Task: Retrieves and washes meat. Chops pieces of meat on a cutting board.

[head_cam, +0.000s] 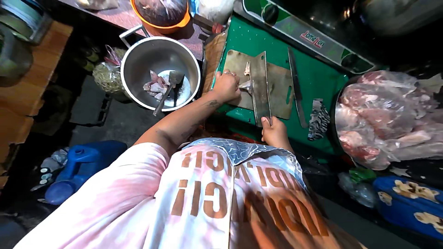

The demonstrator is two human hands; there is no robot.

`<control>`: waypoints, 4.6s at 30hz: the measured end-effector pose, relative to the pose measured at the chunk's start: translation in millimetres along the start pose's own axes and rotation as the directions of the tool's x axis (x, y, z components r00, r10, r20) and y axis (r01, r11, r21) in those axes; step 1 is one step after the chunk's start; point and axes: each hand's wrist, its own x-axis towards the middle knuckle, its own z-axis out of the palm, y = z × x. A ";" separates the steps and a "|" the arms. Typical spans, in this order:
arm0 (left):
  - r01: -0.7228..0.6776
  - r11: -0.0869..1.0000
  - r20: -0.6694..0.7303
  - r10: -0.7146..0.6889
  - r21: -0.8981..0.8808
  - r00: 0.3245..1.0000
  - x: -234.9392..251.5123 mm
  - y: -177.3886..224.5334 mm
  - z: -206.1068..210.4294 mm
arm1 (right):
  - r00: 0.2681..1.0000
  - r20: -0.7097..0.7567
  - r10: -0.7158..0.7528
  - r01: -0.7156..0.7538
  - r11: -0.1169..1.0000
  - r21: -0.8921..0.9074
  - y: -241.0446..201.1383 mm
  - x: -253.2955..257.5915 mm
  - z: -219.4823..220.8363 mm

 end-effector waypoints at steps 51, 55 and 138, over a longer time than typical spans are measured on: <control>0.174 0.848 -0.048 -0.228 -0.501 0.972 9.0 -15.7 -52.3 | 0.966 0.249 0.066 -0.042 0.994 -0.100 24.9 -28.3 -3.7; 0.010 0.817 -0.098 -0.082 -0.577 0.992 57.5 23.0 -75.9 | 0.974 0.212 0.076 -0.068 0.997 -0.046 57.0 -55.1 -18.7; -0.314 0.878 -0.338 0.191 -0.360 0.922 -22.6 -15.9 33.3 | 0.980 -0.160 -0.118 0.111 0.993 -0.051 -65.0 32.4 50.5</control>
